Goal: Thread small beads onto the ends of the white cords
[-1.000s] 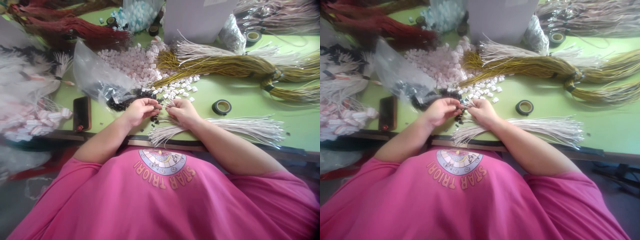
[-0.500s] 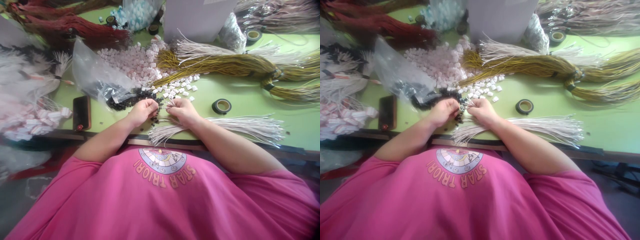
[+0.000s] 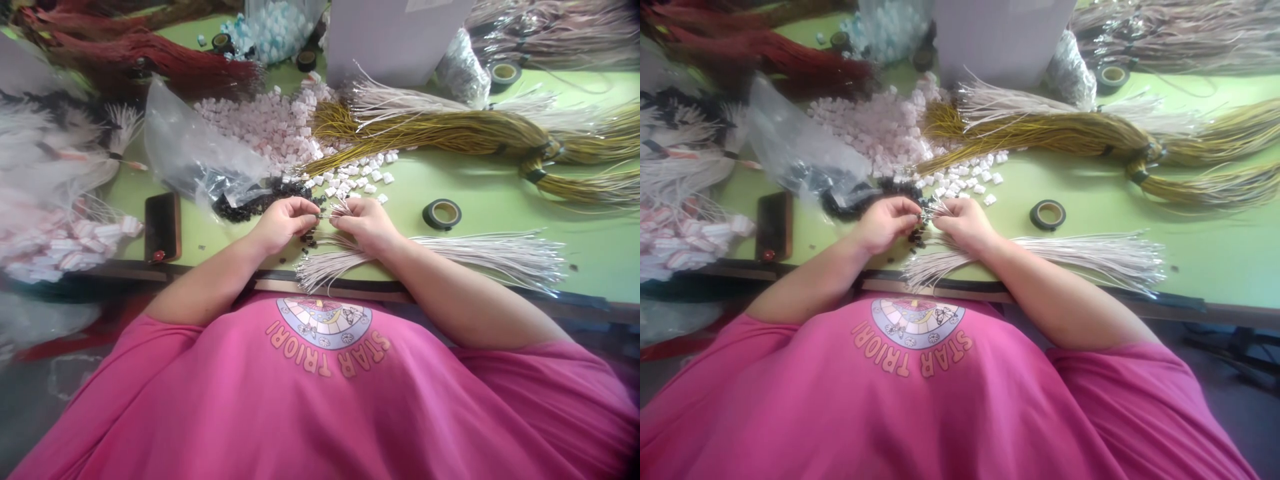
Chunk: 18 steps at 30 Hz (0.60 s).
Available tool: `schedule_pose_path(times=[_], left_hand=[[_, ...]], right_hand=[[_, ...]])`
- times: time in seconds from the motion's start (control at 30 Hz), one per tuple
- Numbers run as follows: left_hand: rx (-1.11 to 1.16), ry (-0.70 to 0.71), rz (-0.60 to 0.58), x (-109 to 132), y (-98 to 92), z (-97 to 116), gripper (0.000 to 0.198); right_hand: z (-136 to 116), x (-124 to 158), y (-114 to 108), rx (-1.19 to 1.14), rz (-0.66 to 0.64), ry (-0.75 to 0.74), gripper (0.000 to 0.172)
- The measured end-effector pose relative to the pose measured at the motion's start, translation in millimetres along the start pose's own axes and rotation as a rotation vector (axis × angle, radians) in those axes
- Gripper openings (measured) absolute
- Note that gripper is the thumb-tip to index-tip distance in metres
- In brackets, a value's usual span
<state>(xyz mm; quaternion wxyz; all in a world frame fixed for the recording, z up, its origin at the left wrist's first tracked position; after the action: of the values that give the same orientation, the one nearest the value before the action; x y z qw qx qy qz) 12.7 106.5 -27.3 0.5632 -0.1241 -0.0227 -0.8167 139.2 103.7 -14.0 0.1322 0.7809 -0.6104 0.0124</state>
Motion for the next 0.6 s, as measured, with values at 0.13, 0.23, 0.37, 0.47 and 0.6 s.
schedule_pose_path(times=[0.13, 0.23, 0.37, 0.47, 0.6], left_hand=[[-0.074, -0.026, 0.049, 2, -3.7, 0, 0.021], [-0.151, -0.015, 0.079, 3, -5.5, 5, 0.024], [-0.246, 0.001, 0.11, 5, -7.9, 9, 0.024], [-0.29, 0.002, 0.119, 5, -9.1, 9, 0.024], [-0.356, 0.021, 0.103, 4, -6.5, 10, 0.024]], right_hand=[[0, -1, 0, 0.02, -0.006, -0.013, 0.011], [-2, -1, 0, 0.03, -0.008, -0.027, 0.01], [-5, 0, -1, 0.077, 0.004, -0.047, 0.01], [-8, 0, -1, 0.126, 0.008, -0.067, 0.011], [-6, 0, 2, 0.154, -0.022, -0.043, 0.015]])
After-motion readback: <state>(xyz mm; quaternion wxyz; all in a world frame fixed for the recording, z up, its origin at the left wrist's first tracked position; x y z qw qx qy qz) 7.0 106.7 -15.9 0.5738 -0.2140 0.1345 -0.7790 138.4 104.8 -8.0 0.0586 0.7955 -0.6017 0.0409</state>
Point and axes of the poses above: each hand's wrist, its own x-axis away from the middle knuckle, its own y-axis out of the palm, z = x × y, the point moved 10 cm from there along -x, towards the middle knuckle, and after that the axes turned 14 degrees about -x, right-handed, at the moved point
